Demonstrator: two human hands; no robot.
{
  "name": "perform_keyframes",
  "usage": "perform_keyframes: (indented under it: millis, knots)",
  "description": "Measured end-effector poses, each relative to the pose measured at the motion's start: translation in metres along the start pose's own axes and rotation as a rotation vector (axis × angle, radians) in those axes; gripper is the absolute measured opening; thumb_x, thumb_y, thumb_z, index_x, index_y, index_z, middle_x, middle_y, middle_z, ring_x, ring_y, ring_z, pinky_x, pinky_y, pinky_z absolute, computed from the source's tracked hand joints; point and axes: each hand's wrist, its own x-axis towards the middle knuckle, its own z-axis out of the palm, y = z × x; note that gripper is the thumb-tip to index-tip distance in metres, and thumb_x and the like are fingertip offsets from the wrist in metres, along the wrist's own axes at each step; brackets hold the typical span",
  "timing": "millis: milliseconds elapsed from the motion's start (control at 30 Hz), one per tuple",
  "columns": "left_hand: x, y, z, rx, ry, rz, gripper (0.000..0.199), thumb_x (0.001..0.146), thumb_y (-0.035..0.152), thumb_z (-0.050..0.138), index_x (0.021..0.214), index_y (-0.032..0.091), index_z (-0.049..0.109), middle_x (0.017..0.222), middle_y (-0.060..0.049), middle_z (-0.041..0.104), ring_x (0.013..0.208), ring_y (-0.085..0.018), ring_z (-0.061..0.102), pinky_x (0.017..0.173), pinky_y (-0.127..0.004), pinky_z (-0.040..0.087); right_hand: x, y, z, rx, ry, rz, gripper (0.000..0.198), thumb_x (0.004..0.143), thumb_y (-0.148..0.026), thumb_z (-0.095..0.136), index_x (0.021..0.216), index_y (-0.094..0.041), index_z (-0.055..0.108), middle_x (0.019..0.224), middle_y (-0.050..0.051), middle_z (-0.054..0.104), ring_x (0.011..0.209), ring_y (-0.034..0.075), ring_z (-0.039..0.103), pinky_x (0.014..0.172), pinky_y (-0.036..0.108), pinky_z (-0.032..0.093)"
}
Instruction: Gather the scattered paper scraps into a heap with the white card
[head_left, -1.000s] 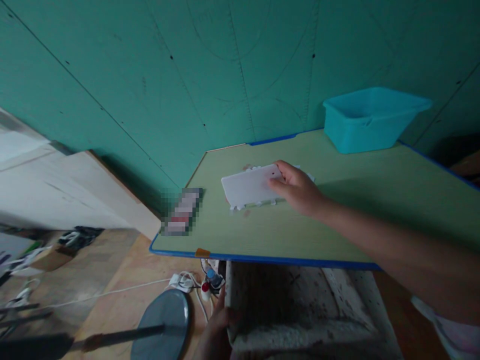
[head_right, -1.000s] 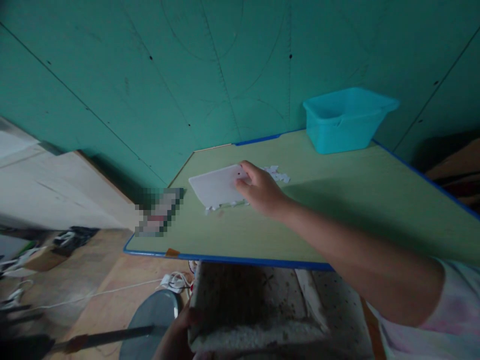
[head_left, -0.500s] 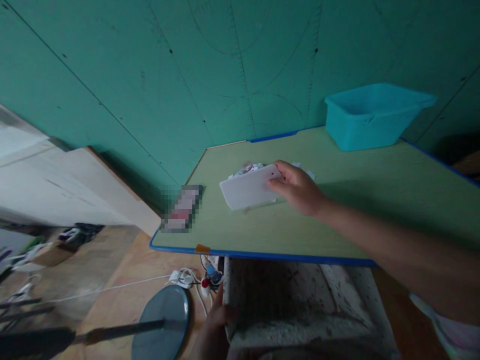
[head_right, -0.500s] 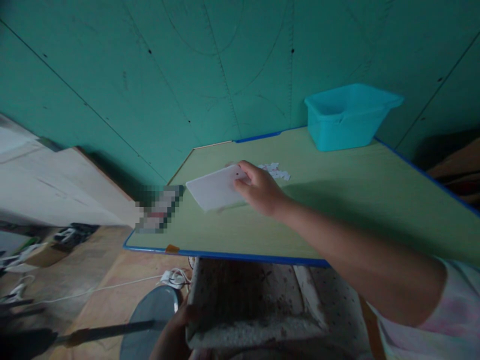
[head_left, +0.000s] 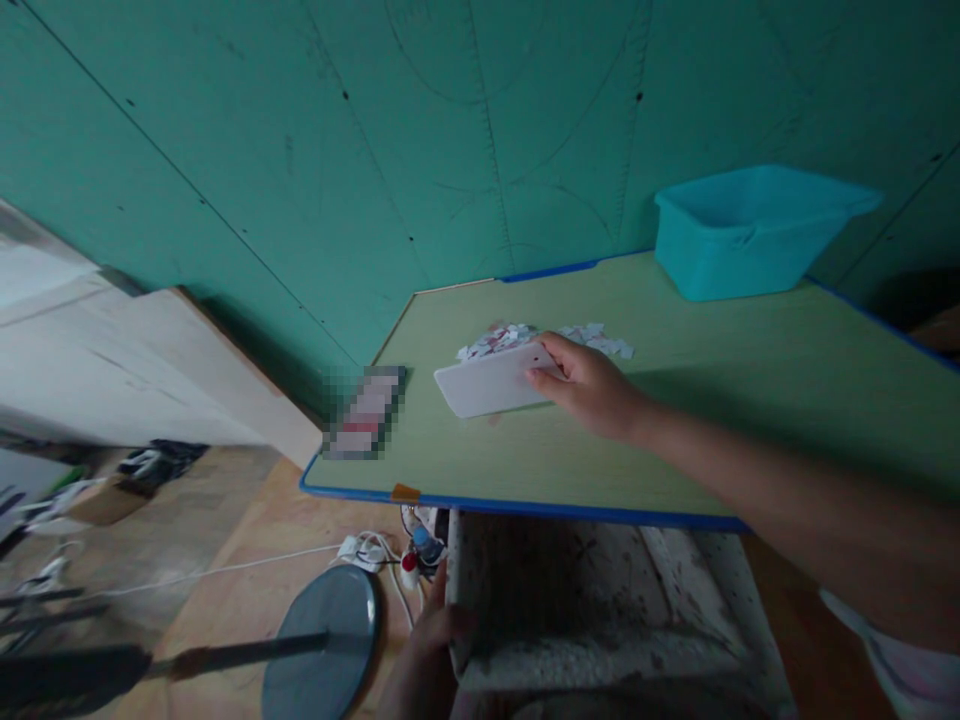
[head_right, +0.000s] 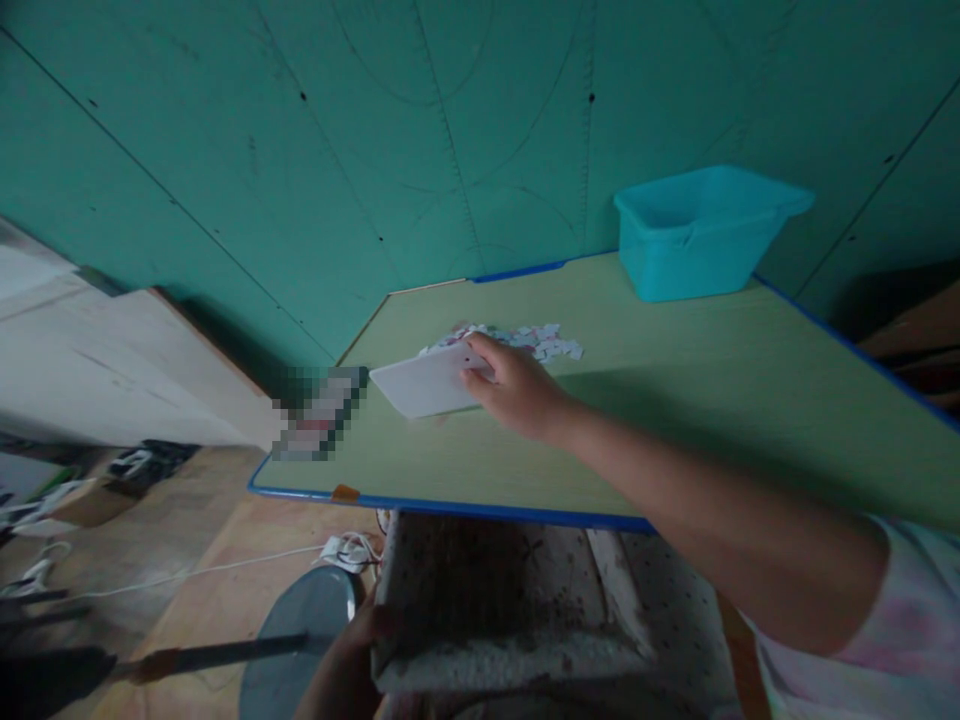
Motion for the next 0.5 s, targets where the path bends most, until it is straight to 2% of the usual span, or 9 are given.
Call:
perform_keyframes:
  millis: [133, 300, 500]
  knots:
    - [0.0004, 0.0002, -0.0003, 0.009, -0.009, 0.024, 0.066, 0.06, 0.005, 0.042, 0.121, 0.03, 0.039, 0.093, -0.003, 0.069, 0.082, -0.027, 0.062, 0.068, -0.039, 0.046, 0.0003, -0.0012, -0.0018, 0.079, 0.025, 0.012, 0.009, 0.072, -0.018, 0.046, 0.08, -0.019, 0.048, 0.077, 0.0, 0.054, 0.074, 0.014, 0.05, 0.063, 0.024, 0.038]
    - [-0.0004, -0.002, -0.0048, -0.02, -0.058, 0.027, 0.061, 0.062, 0.006, 0.043, 0.118, 0.031, 0.042, 0.098, -0.004, 0.067, 0.082, -0.028, 0.062, 0.066, -0.039, 0.047, 0.0024, 0.003, -0.0024, 0.07, 0.097, 0.016, 0.015, 0.072, -0.021, 0.046, 0.087, -0.019, 0.049, 0.078, 0.001, 0.054, 0.073, 0.014, 0.05, 0.062, 0.024, 0.038]
    - [0.0018, -0.0009, 0.001, 0.043, 0.014, 0.056, 0.062, 0.058, 0.006, 0.047, 0.116, 0.028, 0.043, 0.089, -0.002, 0.069, 0.081, -0.027, 0.062, 0.067, -0.037, 0.046, 0.0008, 0.003, 0.0008, 0.026, 0.059, -0.013, 0.013, 0.074, -0.024, 0.046, 0.085, -0.019, 0.048, 0.078, 0.002, 0.054, 0.075, 0.015, 0.05, 0.064, 0.025, 0.038]
